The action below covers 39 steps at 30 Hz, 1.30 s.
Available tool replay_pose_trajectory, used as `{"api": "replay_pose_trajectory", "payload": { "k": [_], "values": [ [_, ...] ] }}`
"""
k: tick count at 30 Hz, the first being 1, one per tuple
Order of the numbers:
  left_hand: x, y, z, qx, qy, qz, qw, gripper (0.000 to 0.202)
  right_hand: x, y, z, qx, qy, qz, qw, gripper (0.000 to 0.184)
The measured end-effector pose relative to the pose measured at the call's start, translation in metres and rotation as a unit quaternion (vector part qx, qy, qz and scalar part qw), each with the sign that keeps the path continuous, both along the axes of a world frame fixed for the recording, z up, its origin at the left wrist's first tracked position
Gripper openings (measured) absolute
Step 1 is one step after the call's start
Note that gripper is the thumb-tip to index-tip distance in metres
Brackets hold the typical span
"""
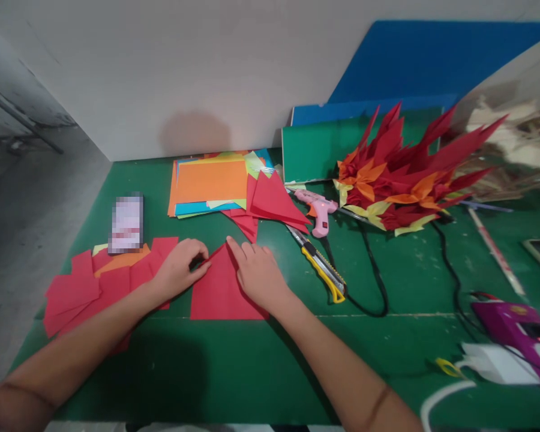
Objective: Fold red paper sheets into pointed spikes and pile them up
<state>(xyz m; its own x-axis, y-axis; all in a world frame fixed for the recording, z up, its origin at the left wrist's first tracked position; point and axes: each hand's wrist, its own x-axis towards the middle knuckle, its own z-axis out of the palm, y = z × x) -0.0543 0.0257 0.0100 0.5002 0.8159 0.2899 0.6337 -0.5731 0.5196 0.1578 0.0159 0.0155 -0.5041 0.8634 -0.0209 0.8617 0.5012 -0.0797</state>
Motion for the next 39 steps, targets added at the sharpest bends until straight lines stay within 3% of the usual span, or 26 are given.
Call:
{"api": "replay_pose_trajectory", "payload": {
  "k": [4, 8, 14, 19, 25, 30, 34, 39],
  "values": [
    [0.003, 0.0, 0.001, 0.023, 0.007, -0.092, 0.995, 0.017, 0.001, 0.0, -0.003, 0.0, 0.019, 0.001, 1.0, 0.059],
    [0.002, 0.001, -0.001, 0.058, 0.031, -0.132, 0.989, 0.021, 0.003, 0.001, -0.003, -0.004, 0.028, 0.006, 1.0, 0.058],
    [-0.001, 0.001, -0.004, 0.089, 0.062, -0.13, 0.986, 0.024, 0.004, 0.002, 0.002, 0.004, -0.016, 0.039, 0.999, 0.054],
    [0.002, -0.002, -0.001, 0.097, 0.073, -0.127, 0.984, 0.023, 0.0, 0.0, 0.006, 0.001, -0.034, 0.023, 0.999, 0.051],
    [0.008, -0.015, -0.001, 0.07, 0.13, -0.055, 0.988, 0.026, -0.003, 0.0, 0.009, -0.013, -0.05, 0.007, 0.999, 0.054],
    [0.008, -0.021, 0.003, 0.131, 0.233, -0.013, 0.963, 0.027, -0.001, 0.002, 0.005, -0.008, -0.017, 0.007, 1.0, 0.054],
    [0.004, -0.016, 0.005, 0.164, 0.205, -0.025, 0.964, 0.032, -0.005, -0.004, 0.001, 0.03, 0.035, -0.038, 0.998, 0.041],
    [0.004, -0.009, 0.009, 0.134, 0.131, -0.079, 0.979, 0.042, -0.015, -0.017, -0.007, 0.063, 0.083, 0.028, 0.994, 0.039]
  ]
}}
